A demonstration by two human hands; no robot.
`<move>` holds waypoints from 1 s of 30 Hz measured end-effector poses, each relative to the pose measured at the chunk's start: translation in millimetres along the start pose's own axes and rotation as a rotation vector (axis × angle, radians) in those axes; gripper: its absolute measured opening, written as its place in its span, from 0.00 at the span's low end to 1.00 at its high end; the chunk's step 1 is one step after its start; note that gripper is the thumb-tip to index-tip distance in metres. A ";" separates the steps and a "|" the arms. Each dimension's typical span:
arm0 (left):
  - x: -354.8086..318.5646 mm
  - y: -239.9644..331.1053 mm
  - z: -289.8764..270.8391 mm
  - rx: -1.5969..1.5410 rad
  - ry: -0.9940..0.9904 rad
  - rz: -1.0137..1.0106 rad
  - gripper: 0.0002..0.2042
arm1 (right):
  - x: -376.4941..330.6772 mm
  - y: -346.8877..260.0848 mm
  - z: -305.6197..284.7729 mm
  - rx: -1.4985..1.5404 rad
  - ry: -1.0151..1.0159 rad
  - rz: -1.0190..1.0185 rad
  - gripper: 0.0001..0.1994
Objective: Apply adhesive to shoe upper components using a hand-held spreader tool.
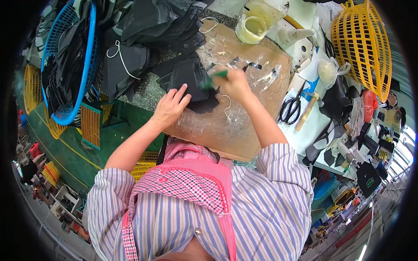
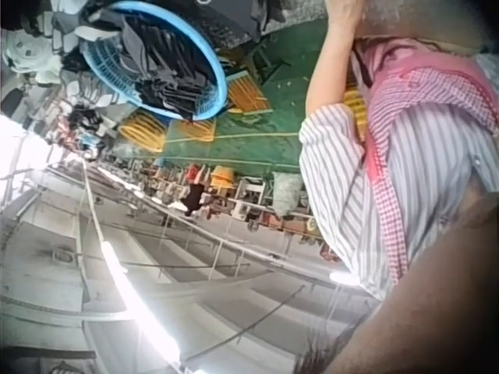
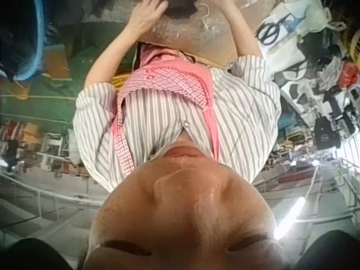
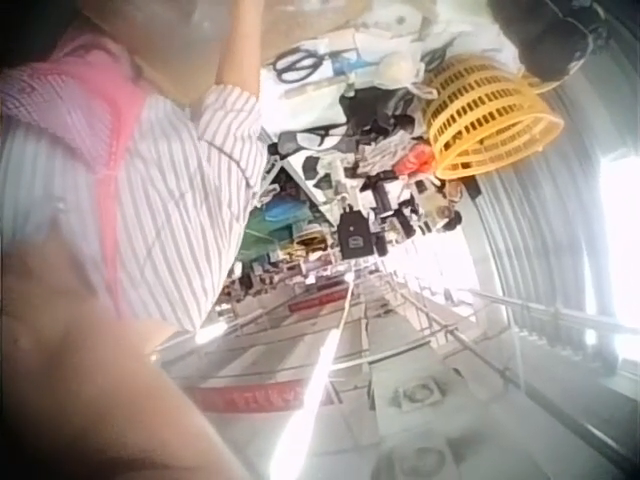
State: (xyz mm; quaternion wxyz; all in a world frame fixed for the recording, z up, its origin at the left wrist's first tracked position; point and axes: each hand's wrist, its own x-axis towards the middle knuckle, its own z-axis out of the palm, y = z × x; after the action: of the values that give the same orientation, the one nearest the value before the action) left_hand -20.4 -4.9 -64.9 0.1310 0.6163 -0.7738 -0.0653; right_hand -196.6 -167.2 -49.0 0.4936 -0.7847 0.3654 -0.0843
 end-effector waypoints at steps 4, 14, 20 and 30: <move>1.9 1.7 -0.1 0.017 0.068 0.019 0.11 | -17.2 -9.7 -11.4 0.211 0.035 0.060 0.05; 9.3 -8.1 -2.0 -0.194 0.071 -0.082 0.11 | -21.4 4.0 -22.6 0.238 0.037 0.049 0.04; 60.4 -74.6 -47.5 -1.099 0.186 -0.822 0.13 | 38.8 24.2 -69.7 0.111 0.941 -0.149 0.08; 136.5 -107.9 -129.4 0.222 0.792 0.080 0.14 | 55.1 44.5 -104.5 0.021 0.874 -0.062 0.07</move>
State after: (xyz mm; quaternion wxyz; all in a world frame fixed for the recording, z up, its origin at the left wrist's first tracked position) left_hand 89.1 -154.6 47.3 0.3537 0.5734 -0.6894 0.2660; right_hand -230.3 -288.8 -46.7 0.2977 -0.6807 0.5154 -0.4271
